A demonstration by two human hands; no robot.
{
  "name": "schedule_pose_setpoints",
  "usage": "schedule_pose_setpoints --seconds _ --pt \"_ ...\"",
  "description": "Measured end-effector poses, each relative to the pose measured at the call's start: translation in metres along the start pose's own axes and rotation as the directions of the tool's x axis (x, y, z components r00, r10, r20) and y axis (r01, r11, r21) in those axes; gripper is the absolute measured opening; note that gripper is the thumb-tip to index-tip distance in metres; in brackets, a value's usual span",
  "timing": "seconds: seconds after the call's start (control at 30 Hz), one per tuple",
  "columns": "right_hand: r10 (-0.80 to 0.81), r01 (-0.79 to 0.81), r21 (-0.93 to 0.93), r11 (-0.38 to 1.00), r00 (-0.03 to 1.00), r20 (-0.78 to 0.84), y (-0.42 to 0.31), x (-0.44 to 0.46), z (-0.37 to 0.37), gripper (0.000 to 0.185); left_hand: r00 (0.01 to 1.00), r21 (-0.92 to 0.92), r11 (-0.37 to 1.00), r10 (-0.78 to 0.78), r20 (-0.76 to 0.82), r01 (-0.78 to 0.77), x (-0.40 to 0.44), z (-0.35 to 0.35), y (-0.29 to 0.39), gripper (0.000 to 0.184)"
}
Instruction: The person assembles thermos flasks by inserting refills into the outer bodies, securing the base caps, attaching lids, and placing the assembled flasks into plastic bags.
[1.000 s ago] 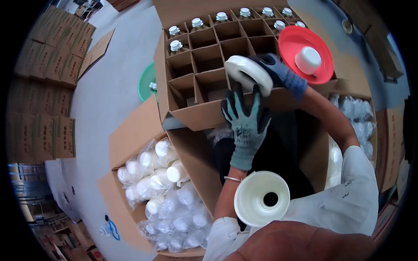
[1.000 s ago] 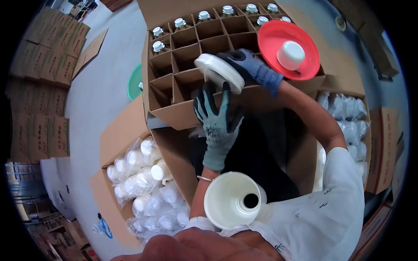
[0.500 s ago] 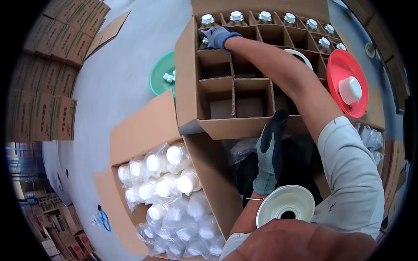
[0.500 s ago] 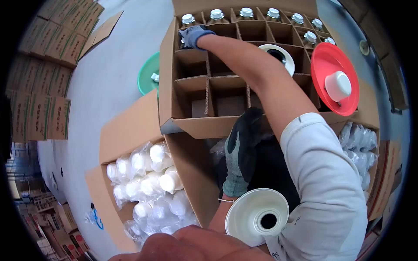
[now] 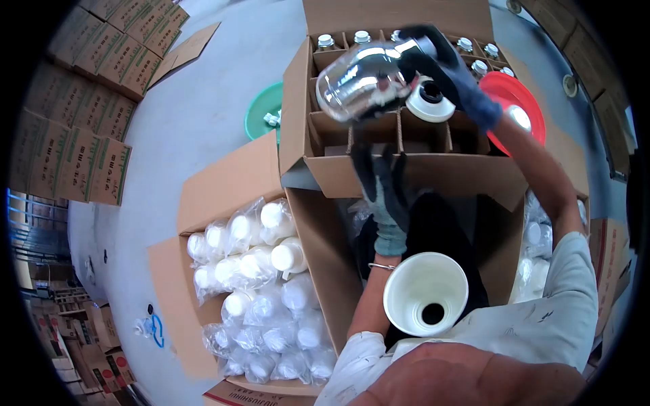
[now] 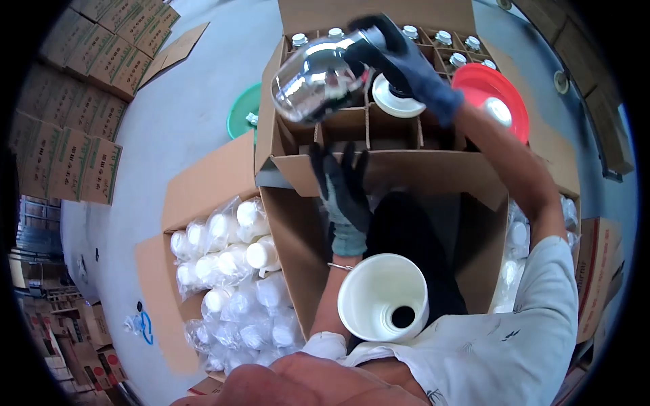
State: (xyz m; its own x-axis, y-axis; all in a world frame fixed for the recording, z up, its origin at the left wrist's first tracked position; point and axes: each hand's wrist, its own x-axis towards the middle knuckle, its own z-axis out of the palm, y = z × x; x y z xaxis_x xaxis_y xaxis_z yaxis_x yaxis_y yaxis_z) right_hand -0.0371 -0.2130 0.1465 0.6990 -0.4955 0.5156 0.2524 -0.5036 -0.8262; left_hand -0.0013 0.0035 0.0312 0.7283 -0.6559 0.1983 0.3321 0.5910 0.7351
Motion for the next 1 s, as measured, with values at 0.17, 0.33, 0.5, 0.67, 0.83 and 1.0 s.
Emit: schedule_pose_setpoints --seconds 0.17,0.33,0.5,0.67,0.83,1.0 --pt "0.205 -0.159 0.259 0.953 0.965 -0.162 -0.051 -0.150 0.018 0.056 0.997 0.107 0.992 -0.072 0.041 0.067 -0.032 0.013 0.066 0.074" --pt "-0.203 0.204 -0.262 0.943 0.979 0.032 -0.093 -0.225 0.044 0.055 0.932 -0.088 0.930 -0.361 -0.025 0.358 -0.044 -0.053 0.093 0.049" --pt "0.032 -0.032 -0.004 0.999 0.980 0.194 -0.112 -0.292 0.029 0.051 0.945 0.587 0.808 -0.221 0.241 0.040 -0.073 -0.024 0.140 0.068" --pt "0.175 -0.130 -0.168 0.977 0.943 0.284 -0.134 -0.403 0.016 0.063 0.966 0.729 0.679 -0.236 0.101 0.089 -0.168 -0.053 0.153 0.084" --pt "0.018 0.039 -0.130 0.991 0.914 0.406 -0.151 -0.438 0.046 0.067 0.935 0.621 0.699 -0.278 -0.221 0.354 -0.273 -0.099 0.135 0.062" --pt "-0.018 -0.082 0.308 0.948 0.951 0.309 -0.156 -0.318 0.071 0.087 0.955 0.976 0.085 -0.206 0.213 -0.199 -0.278 -0.126 0.139 0.066"
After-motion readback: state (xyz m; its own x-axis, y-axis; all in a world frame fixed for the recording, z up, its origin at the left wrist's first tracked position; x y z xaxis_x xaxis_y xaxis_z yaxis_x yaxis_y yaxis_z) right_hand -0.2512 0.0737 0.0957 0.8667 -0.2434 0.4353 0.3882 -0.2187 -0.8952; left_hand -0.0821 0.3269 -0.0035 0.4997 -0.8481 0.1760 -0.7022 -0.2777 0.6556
